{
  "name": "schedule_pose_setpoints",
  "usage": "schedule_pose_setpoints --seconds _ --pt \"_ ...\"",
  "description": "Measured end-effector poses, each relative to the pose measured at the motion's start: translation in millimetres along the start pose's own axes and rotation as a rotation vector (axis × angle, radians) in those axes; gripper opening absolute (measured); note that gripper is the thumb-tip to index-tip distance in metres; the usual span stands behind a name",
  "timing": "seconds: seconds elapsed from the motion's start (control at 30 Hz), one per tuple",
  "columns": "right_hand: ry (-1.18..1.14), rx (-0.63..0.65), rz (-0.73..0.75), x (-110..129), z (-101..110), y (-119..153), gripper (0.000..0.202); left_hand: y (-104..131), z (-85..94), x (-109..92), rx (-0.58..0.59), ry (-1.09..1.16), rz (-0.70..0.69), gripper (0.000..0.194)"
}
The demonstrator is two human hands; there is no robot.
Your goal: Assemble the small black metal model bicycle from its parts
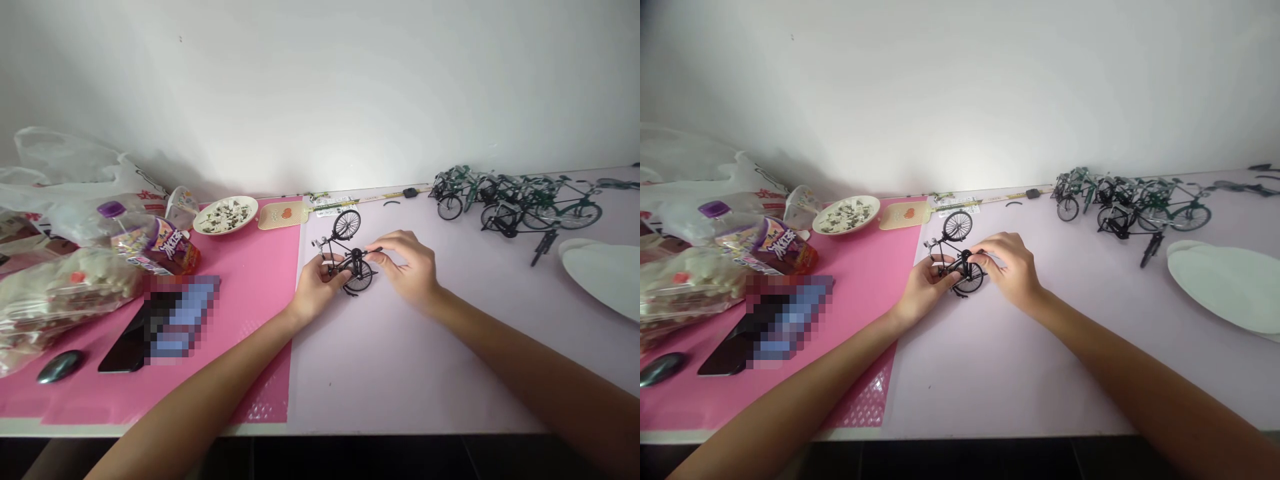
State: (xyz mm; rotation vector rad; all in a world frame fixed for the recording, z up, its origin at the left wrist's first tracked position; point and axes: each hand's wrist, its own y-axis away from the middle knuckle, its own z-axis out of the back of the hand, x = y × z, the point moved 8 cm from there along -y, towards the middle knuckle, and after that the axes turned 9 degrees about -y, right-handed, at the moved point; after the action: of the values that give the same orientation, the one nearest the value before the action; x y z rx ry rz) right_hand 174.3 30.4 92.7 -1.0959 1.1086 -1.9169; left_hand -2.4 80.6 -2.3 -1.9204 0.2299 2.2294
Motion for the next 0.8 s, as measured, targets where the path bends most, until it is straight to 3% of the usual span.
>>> schedule_pose_setpoints --seconds 0.57,0.8 --pt "0.021 0.0 -0.055 -2.4 -1.0 1.8 0.005 1.1 -2.6 -1.6 0.025 0.019 0.014 0.049" --pt "0.013 -0.001 -0.014 0.1 -2.1 1.9 0.007 2.2 -2.9 -4.7 0.031 0.005 0.02 0.046"
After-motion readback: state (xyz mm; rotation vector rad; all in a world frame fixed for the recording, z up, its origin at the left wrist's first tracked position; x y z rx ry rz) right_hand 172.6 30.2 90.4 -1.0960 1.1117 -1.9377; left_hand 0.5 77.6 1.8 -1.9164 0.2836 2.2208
